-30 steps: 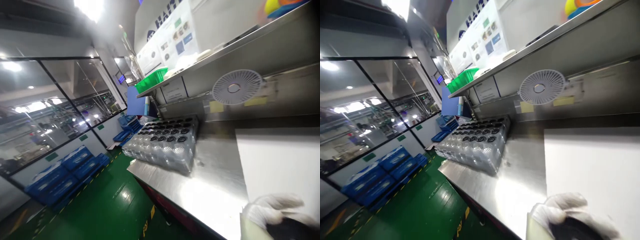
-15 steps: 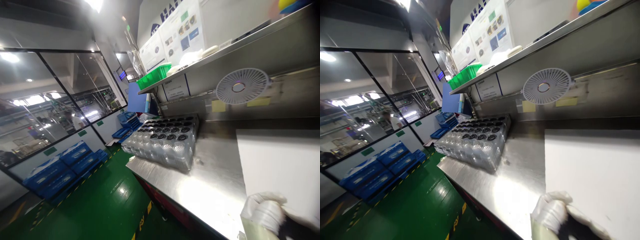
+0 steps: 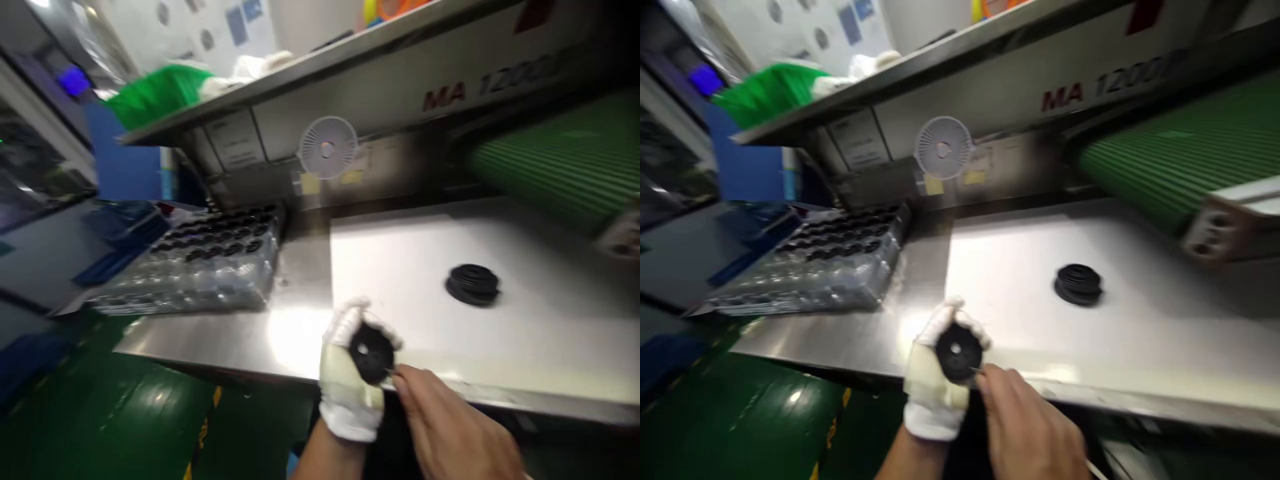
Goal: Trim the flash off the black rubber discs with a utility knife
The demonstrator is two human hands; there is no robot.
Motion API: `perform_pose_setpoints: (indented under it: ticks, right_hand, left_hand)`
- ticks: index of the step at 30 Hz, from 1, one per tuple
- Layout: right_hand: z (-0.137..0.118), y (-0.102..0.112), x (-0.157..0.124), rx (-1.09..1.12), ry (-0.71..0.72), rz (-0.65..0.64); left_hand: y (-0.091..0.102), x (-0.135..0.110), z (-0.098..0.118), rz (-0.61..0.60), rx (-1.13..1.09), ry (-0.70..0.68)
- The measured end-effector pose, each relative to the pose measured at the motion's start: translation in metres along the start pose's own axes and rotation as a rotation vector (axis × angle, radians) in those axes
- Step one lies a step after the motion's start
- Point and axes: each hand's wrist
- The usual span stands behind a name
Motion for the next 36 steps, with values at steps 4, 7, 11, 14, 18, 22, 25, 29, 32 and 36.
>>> perform_pose_setpoints:
  ticks: [4, 7, 11, 14, 18, 22, 25, 29, 32, 36]
  right_hand:
    - [-0.017, 0.004, 0.007, 0.054, -0.088, -0.062]
    - [-0.017, 0.003, 0.008, 0.074, -0.122, -0.088]
    - [-0.010, 0.011, 0.007, 0.049, -0.154, -0.077]
    - [-0.008, 0.013, 0.007, 0.018, -0.170, -0.047]
    - [-0.011, 0.007, 0.006, 0.035, -0.152, -0.028]
    - [-0.014, 0.003, 0.005, 0.053, -0.136, -0.030]
    - [-0.013, 0.005, 0.006, 0.065, -0.133, -0.047]
    - [-0.008, 0.012, 0.009, 0.040, -0.150, -0.047]
    - [-0.005, 0.016, 0.010, 0.006, -0.179, -0.033]
    - [-0.007, 0.012, 0.007, 0.002, -0.160, -0.025]
  left_hand:
    - [0.004, 0.001, -0.006, 0.064, 0.027, -0.110]
    - [0.007, -0.004, -0.004, 0.050, 0.065, -0.049]
    - [0.010, -0.007, 0.003, -0.054, 0.125, 0.104]
    - [0.009, -0.003, 0.000, -0.012, 0.070, 0.061]
    - [0.004, 0.002, -0.009, 0.091, 0.010, -0.007]
    - [0.004, 0.002, -0.015, 0.142, -0.035, -0.080]
    - [0.006, -0.001, -0.012, 0.065, 0.038, -0.069]
    - [0.006, -0.006, -0.002, -0.027, 0.138, 0.084]
    - [0.004, -0.005, -0.001, -0.008, 0.102, 0.073]
    - [0.005, 0.001, -0.009, 0.037, 0.074, -0.009]
Point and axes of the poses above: each hand's wrist, its own x-axis towards the middle knuckle, its own y-axis out of the back of the hand, z = x × y, and after that the axes turned 9 degrees about x, right-handed
